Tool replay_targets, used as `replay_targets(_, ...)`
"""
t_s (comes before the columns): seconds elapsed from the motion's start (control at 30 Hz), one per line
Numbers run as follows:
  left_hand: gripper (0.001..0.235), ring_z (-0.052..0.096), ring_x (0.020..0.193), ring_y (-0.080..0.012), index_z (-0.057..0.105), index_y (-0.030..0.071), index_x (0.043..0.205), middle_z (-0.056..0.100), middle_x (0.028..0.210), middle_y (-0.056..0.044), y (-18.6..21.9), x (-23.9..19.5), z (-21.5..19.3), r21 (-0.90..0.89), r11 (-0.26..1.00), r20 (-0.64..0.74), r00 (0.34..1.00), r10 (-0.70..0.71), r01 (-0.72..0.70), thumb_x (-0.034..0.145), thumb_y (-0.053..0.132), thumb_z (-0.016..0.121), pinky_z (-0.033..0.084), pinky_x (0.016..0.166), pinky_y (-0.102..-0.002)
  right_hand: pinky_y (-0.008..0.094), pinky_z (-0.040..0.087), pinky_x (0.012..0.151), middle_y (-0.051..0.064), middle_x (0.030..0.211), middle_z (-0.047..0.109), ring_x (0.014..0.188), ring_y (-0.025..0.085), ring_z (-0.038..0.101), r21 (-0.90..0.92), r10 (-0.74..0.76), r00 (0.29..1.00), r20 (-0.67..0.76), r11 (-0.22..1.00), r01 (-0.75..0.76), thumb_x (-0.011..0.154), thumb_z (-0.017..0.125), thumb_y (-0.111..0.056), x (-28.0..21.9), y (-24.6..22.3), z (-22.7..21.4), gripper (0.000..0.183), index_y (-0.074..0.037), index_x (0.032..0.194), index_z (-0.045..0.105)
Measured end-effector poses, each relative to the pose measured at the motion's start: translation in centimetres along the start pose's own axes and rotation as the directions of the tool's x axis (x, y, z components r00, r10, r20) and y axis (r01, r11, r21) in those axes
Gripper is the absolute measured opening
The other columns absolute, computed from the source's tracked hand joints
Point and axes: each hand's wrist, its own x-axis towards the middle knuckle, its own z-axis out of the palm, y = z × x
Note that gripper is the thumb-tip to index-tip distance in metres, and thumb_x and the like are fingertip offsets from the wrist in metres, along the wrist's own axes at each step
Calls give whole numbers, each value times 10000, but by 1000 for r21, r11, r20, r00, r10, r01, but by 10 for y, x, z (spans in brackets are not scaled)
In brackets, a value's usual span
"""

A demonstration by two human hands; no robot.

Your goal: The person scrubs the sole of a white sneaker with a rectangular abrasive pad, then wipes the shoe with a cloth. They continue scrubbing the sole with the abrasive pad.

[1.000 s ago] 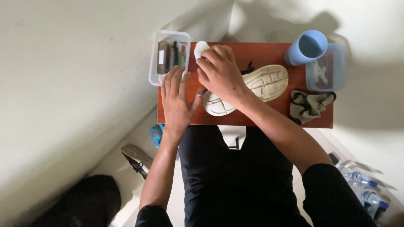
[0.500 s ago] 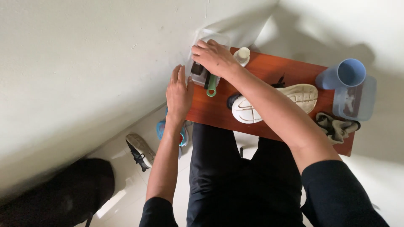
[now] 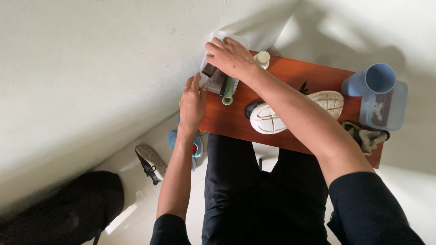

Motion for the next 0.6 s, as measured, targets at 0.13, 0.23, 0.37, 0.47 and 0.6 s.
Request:
replay_targets(0.13,423,622,1106,-450,421,20,1478,522,1452,-193,1,-2,1,13,1000,11,1000,-6,6,1085,175,440,519,670,-567,364,534,777,-1,1103,616,974,221,586,-65,28,999,37,998,-25,987,643,-138,-3,-11,7,119,-154,1051,741)
replay_targets(0.23,415,629,1042,-427,430,42,1465,527,1430,-157,2,-1,1,14,999,6,999,-35,35,1094,226,420,493,654,-564,400,573,743,64,1065,601,834,283,639,211,42,996,84,976,-59,1024,606,-172,-3,-13,-10,119,-78,1071,662)
replay_targets(0.37,440,623,1091,-443,415,32,1496,520,1447,-163,-1,-3,4,31,999,-3,1000,-7,7,1088,196,430,514,671,-565,371,543,767,40,1130,608,976,256,585,103,122,992,31,987,-125,917,658,-158,-6,-12,-10,188,-107,1095,624)
replay_targets(0.47,437,624,1108,-434,429,36,1487,531,1436,-153,-2,-2,4,36,999,-14,1000,-11,12,1094,227,426,515,675,-567,343,536,786,10,1083,632,956,228,594,-48,39,999,-37,998,-41,822,772,-101,-7,-14,7,210,-169,1007,700)
replay_targets(0.6,432,622,1081,-441,413,11,1492,530,1431,-174,6,-5,-4,17,1000,7,1000,7,-7,1098,188,416,510,660,-549,402,609,908,124,1210,672,1148,281,597,348,56,967,248,927,-142,839,739,18,-5,-10,-33,390,-111,1203,690)
